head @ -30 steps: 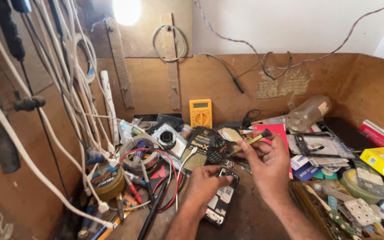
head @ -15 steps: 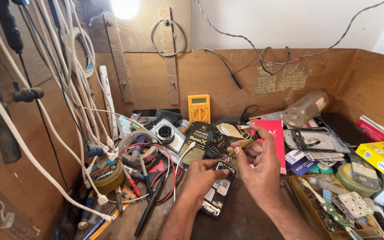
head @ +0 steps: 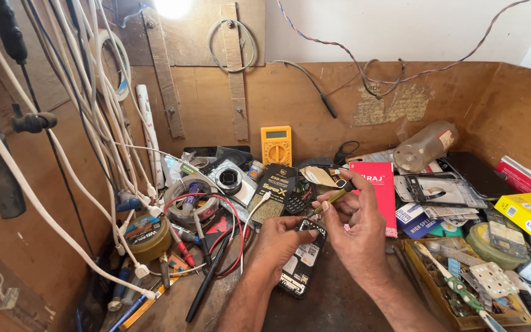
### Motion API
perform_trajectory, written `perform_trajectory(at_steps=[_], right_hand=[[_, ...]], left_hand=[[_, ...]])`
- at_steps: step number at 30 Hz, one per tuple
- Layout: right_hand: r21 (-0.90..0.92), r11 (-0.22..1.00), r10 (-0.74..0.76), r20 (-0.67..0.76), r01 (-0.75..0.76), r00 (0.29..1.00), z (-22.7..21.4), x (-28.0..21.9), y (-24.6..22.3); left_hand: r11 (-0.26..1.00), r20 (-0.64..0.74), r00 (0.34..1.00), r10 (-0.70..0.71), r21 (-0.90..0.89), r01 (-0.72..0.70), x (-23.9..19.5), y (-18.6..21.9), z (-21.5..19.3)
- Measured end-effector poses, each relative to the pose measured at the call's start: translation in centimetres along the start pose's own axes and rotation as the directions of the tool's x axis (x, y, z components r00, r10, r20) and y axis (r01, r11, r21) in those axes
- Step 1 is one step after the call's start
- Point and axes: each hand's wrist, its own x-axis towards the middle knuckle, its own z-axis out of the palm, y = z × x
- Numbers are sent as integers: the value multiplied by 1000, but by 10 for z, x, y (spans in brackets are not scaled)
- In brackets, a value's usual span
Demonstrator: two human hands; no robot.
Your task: The person uses a soldering iron to work on a small circuit board, then connects a white USB cable to the board and continues to manipulate it with both hands. The person also uses a small brush to clean the board.
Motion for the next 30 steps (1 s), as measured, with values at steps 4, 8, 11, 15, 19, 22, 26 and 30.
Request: perform_trajectory(at_steps=[4, 8, 11, 15, 19, 22, 26, 30], right_hand=[[-6, 1000, -1, 4, 1, 1000, 1, 0, -2], [-52, 999, -14, -10, 14, 1000, 4, 0, -6], [-171, 985, 5, -41, -12, 999, 4, 1, -11], [-409, 907, 109, -10, -103, 994, 1, 11, -22], [-394, 908, 224, 169, -142, 960, -4, 32, -30], [-329, 923, 297, 277, -201, 914, -5, 43, -34], [-497, 851, 321, 235, -170, 918, -2, 44, -36], [-462, 887, 159, 302, -2, 940, -2, 48, -34]], left_hand=[[1000, -6, 1000, -24, -15, 24, 0, 1, 0], [1000, 0, 1000, -8, 6, 8, 0, 1, 0], [999, 19, 1000, -18, -41, 19, -1, 0, -1], [998, 37, 999, -6, -63, 8, -1, 1, -2], [998, 10, 999, -44, -54, 45, 0, 1, -3], [999, 29, 999, -18, -38, 19, 1, -1, -3], [998, 21, 1000, -2, -59, 4, 2, -3, -4], [998, -6, 1000, -14, -62, 14, 4, -6, -3]])
